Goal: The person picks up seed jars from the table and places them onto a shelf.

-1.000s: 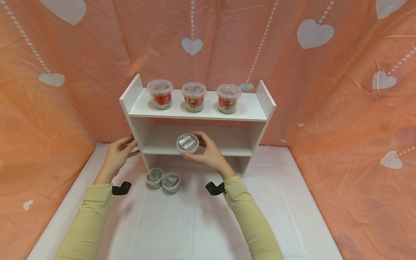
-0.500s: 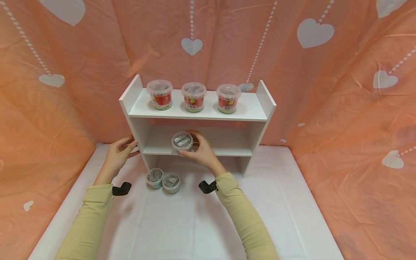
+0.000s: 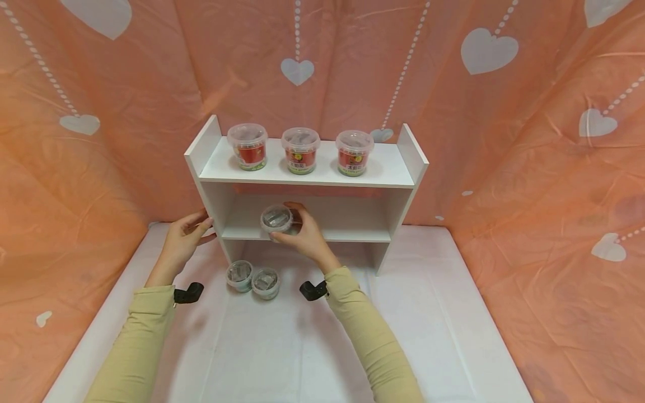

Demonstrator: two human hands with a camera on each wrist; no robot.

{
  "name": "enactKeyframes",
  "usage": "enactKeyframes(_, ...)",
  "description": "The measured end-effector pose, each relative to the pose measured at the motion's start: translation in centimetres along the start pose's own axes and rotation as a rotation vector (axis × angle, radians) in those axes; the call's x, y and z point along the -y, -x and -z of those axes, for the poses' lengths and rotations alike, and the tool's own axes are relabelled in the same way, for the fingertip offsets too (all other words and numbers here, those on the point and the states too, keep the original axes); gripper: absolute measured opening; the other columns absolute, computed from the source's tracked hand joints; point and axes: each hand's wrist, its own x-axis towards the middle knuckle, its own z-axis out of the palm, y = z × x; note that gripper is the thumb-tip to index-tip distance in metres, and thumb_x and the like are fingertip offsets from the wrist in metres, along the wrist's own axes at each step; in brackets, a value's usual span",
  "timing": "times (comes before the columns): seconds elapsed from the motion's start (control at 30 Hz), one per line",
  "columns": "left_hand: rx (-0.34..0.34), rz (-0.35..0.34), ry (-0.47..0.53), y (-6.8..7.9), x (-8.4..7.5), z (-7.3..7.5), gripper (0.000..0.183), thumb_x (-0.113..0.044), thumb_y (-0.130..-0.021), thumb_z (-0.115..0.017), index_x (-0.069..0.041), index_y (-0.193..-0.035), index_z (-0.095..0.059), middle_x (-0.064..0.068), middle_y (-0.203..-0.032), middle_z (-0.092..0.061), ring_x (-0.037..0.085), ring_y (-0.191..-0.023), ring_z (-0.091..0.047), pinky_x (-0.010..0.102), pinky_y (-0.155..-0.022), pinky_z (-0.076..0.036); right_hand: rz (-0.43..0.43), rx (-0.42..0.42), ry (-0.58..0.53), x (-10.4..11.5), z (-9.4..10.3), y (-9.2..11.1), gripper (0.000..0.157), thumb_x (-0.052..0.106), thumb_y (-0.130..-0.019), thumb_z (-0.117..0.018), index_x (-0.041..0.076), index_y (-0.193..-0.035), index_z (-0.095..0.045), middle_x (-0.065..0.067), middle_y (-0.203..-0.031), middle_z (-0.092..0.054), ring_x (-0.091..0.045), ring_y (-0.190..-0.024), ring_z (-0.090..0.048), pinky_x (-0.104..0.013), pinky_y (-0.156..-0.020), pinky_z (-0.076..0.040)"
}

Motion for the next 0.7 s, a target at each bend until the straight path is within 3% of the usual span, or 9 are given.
enactKeyframes(0.17,-0.001,0.003,0.019,0.0,0.0,0.0,0.044,-0.004,-0.098,-0.053,0.01,-0.138,-0.042,0.028,-0.139,-0.043,0.022,-0.112,-0.055,0.048,-0.094,-0.046,-0.03,-0.012,-0.029,-0.4,-0.4,-0.2,0.072,-0.004,-0.077,-0.076,-0.01,-0.135,-0.035,-0.029,-0.125,-0.05,-0.039,-0.112,-0.052,-0.042,-0.096,-0.047)
enactKeyframes(0.43,0.001,0.006,0.015,-0.1,0.2,0.1,0.044,-0.005,-0.099,-0.052,0.01,-0.139,-0.041,0.027,-0.14,-0.042,0.03,-0.117,-0.052,0.05,-0.094,-0.045,-0.11,-0.062,-0.108,-3.4,-1.1,-1.3,0.066,-0.001,-0.078,-0.077,0.0,-0.128,-0.033,-0.022,-0.123,-0.053,-0.031,-0.109,-0.053,-0.04,-0.097,-0.047)
enactKeyframes(0.7,0.003,0.008,0.024,-0.1,0.1,0.0,0.044,-0.004,-0.098,-0.052,0.01,-0.138,-0.041,0.028,-0.139,-0.043,0.033,-0.117,-0.051,0.052,-0.095,-0.044,-0.086,-0.077,-0.12,-3.7,-1.6,-1.6,0.06,-0.001,-0.079,-0.076,-0.001,-0.124,-0.036,-0.021,-0.119,-0.055,-0.03,-0.109,-0.054,-0.038,-0.097,-0.048)
